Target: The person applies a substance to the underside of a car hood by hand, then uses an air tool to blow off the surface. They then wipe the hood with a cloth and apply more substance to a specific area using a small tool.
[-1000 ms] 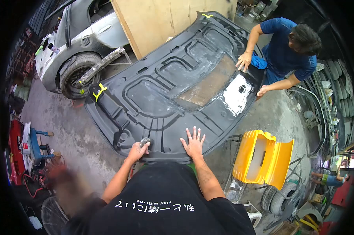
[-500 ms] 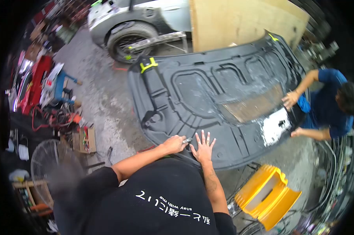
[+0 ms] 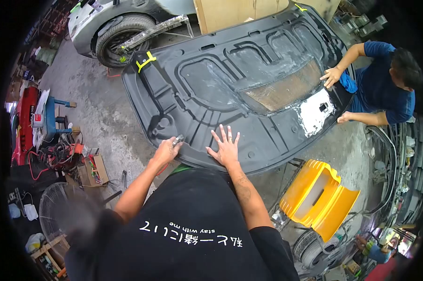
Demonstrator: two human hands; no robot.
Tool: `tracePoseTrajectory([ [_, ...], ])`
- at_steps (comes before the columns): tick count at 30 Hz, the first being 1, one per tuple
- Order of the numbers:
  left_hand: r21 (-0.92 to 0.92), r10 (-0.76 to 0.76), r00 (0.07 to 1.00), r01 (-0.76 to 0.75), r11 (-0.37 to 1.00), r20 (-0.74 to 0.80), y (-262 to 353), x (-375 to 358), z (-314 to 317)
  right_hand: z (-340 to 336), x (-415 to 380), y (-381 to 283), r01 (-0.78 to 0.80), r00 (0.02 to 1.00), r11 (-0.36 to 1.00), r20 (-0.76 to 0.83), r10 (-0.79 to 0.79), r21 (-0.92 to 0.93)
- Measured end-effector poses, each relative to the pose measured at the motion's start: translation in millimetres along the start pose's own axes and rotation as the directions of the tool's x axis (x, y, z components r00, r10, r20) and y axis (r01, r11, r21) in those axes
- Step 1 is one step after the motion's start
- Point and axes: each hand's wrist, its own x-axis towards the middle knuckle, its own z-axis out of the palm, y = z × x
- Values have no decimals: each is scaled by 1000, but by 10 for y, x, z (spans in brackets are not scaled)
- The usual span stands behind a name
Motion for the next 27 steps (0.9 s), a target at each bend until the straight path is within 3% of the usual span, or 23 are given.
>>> tracePoseTrajectory([
  [4,-41,-22,998,25,999,62,-169,77,52,-9,22,-15,-55,995,998,85,55,0],
  [7,-122,17,999,-11,992,42,-123,69,106,45,-49,79,-91,995,996,-38,91,10],
  [9,-314,-27,997,50,948,75,-24,71,43,33,-128,250,-213,974,976,-69,215,34],
  [10,-314,-19,997,42,948,77,-55,119,80,-1,-159,344,-281,956,959,-80,284,45],
  [13,-305,-2,992,40,951,125,-115,238,69,-116,-292,550,-409,911,911,-31,411,59],
  [17,-295,48,987,0,956,155,39,206,186,-140,-382,626,-407,913,912,-23,408,59],
  [22,-40,337,937,-334,942,89,386,342,420,-56,-346,620,-409,910,911,-51,411,44],
  [24,-78,321,937,-313,946,140,561,305,526,-48,-367,628,-404,911,914,-70,406,45],
  [27,6,353,893,-369,929,279,748,305,707,-65,-391,640,-398,912,915,-77,403,65],
])
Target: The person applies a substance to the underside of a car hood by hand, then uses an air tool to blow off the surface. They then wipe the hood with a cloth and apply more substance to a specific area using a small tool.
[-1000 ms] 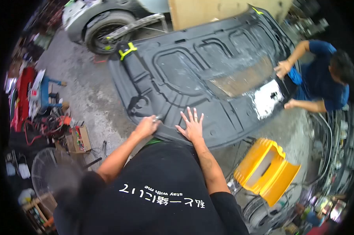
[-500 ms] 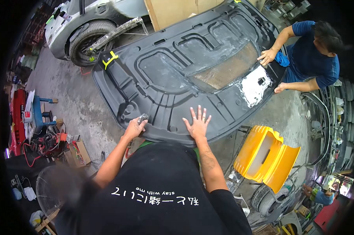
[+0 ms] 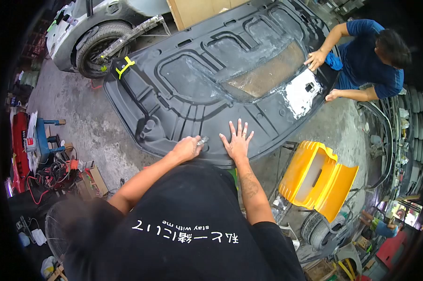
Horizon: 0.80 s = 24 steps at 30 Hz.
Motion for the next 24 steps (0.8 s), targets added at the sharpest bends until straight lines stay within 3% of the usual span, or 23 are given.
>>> tracePoseTrajectory([
  [7,-81,-109,990,101,992,-94,-248,-105,-98,-54,11,-53,1,1000,987,-12,1,159],
  [9,-78,-97,973,82,994,-207,-294,-146,-203,-53,1,-44,15,1000,989,-29,-11,145],
  [10,-76,-83,974,68,995,-209,-303,-156,-285,-43,-2,-25,6,1000,989,-16,-4,146],
  [12,-175,-219,954,185,967,-204,-361,-229,-419,20,16,5,0,1000,989,2,-1,147],
  [21,-177,-244,940,205,963,-240,-518,-368,-374,23,17,24,3,999,986,-36,3,168],
  [24,-184,-252,951,220,958,-176,-452,-434,-224,39,-108,65,-43,997,983,-52,53,179],
])
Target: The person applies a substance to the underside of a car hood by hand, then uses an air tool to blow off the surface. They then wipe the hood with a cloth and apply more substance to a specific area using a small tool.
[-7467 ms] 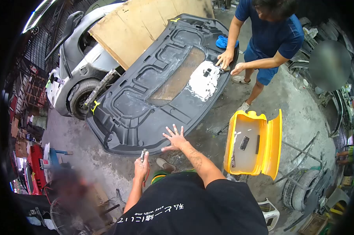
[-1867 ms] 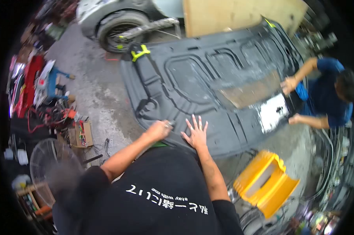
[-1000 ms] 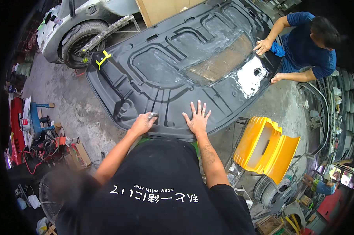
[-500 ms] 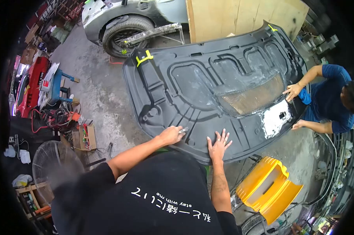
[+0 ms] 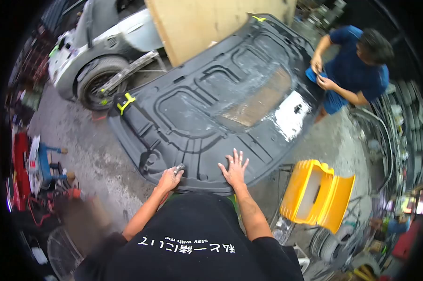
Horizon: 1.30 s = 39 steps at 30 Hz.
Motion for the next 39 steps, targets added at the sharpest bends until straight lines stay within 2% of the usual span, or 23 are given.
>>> tracePoseTrajectory([
  [3,35,45,999,-45,998,-6,220,131,-54,-4,177,-101,-11,1000,1000,-16,12,14],
  [6,35,92,992,-96,995,87,440,270,-4,78,214,-233,-53,998,998,-33,51,-38],
  [7,26,163,983,-166,986,88,514,320,33,147,197,-267,-65,997,997,-50,64,-33],
  [9,26,193,973,-197,980,125,670,389,94,262,176,-338,157,986,986,-46,-159,-47],
  [10,63,229,962,-241,969,149,640,463,178,254,150,-395,188,982,978,18,-187,-95],
  [11,71,235,960,-248,966,151,595,489,263,233,122,-418,183,983,979,9,-182,-91],
  [14,168,257,956,-280,945,142,567,566,375,211,89,-445,322,947,931,59,-316,-173],
  [15,177,268,951,-294,939,156,535,567,384,211,82,-472,304,953,938,47,-301,-169],
  [17,276,288,942,-327,904,171,480,567,418,199,139,-535,469,881,872,147,-450,-143],
  [18,273,332,930,-365,890,159,447,566,433,211,158,-609,501,861,857,167,-480,-119],
  [21,281,309,938,-343,896,160,358,587,366,396,150,-830,589,801,806,175,-572,-62],
  [22,237,243,959,-273,932,149,336,578,305,428,136,-873,608,784,788,224,-578,-96],
  [23,237,237,961,-265,935,144,313,547,249,433,152,-862,614,779,784,228,-584,-92],
  [25,202,188,979,-201,959,81,318,475,128,400,209,-780,637,759,771,190,-623,-18],
  [27,221,150,985,-167,961,89,236,415,43,316,240,-662,623,778,778,161,-607,-76],
  [30,225,121,984,-148,963,131,100,309,-7,217,297,-523,438,899,882,105,-426,-171],
  [35,185,52,991,-74,980,122,55,136,43,177,292,-435,323,946,932,92,-312,-165],
  [37,149,127,990,-135,980,60,131,79,61,190,243,-477,283,959,940,86,-272,-189],
  [39,125,123,990,-131,983,71,131,92,125,329,174,-505,283,956,941,-21,-292,-183],
])
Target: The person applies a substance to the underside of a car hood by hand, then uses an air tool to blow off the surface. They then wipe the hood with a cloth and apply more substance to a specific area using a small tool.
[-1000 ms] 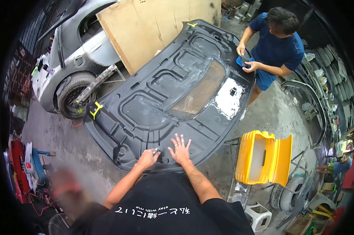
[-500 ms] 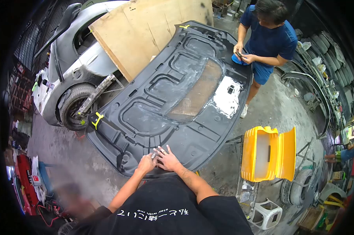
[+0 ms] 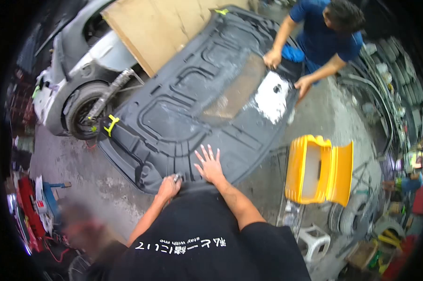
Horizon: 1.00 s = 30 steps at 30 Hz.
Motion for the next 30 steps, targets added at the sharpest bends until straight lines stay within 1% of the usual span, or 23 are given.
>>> tracePoseTrajectory([
  [1,5,79,997,-79,997,-9,62,10,-19,-32,-25,-48,-5,1000,999,9,5,36],
  [2,-80,-25,997,30,996,70,124,45,-8,-51,-56,-81,12,1000,1000,24,-12,23],
  [4,22,60,998,-60,998,35,214,83,3,-51,-95,-100,46,996,997,77,-51,60],
  [5,94,99,994,-102,990,39,255,105,-1,-67,-98,-93,44,997,996,64,-49,75],
  [6,96,113,993,-117,988,44,245,153,28,-54,-97,-88,55,997,994,49,-60,93],
  [8,202,116,991,-129,971,72,192,212,78,-12,-88,-80,53,998,994,19,-55,96],
  [10,219,90,994,-101,970,61,311,263,66,-31,-94,-91,43,998,994,46,-48,97],
  [11,224,110,992,-120,967,56,325,304,68,-40,-95,-89,55,997,993,54,-61,108],
  [12,233,118,992,-125,964,46,300,332,74,-72,-79,-69,37,996,996,83,-44,82],
  [13,246,178,984,-180,952,30,219,402,150,-93,-68,-91,26,992,997,118,-34,66],
  [14,262,227,974,-225,939,24,119,423,230,-127,-58,-110,27,994,997,103,-34,67],
  [16,233,149,984,-169,958,102,341,459,175,-98,-68,-107,41,997,998,70,-44,43],
  [17,229,148,983,-169,959,107,368,447,168,-87,-87,-114,37,996,998,76,-40,42],
  [19,290,93,986,-130,948,137,471,529,174,-79,-71,-98,43,996,998,78,-47,50],
  [20,282,108,983,-147,948,149,497,539,168,-63,-79,-100,35,998,997,59,-39,64],
  [22,208,53,995,-68,976,80,375,467,175,-59,-108,-67,42,999,996,18,-44,73],
  [23,228,71,994,-90,970,86,274,447,177,-68,-115,-59,41,999,997,2,-41,73],
  [24,221,58,994,-78,972,94,259,401,122,-83,-116,-35,42,999,994,12,-43,106],
  [26,151,92,992,-105,983,91,154,329,3,-85,-124,72,38,999,988,3,-39,149],
  [27,152,96,991,-109,982,91,130,302,-67,-117,-119,124,36,999,988,0,-36,147],
  [29,130,31,997,-39,991,64,43,199,-196,-185,-213,242,-111,993,990,48,107,83],
  [30,132,34,997,-42,990,63,19,149,-225,-257,-277,311,-111,993,990,44,108,82],
])
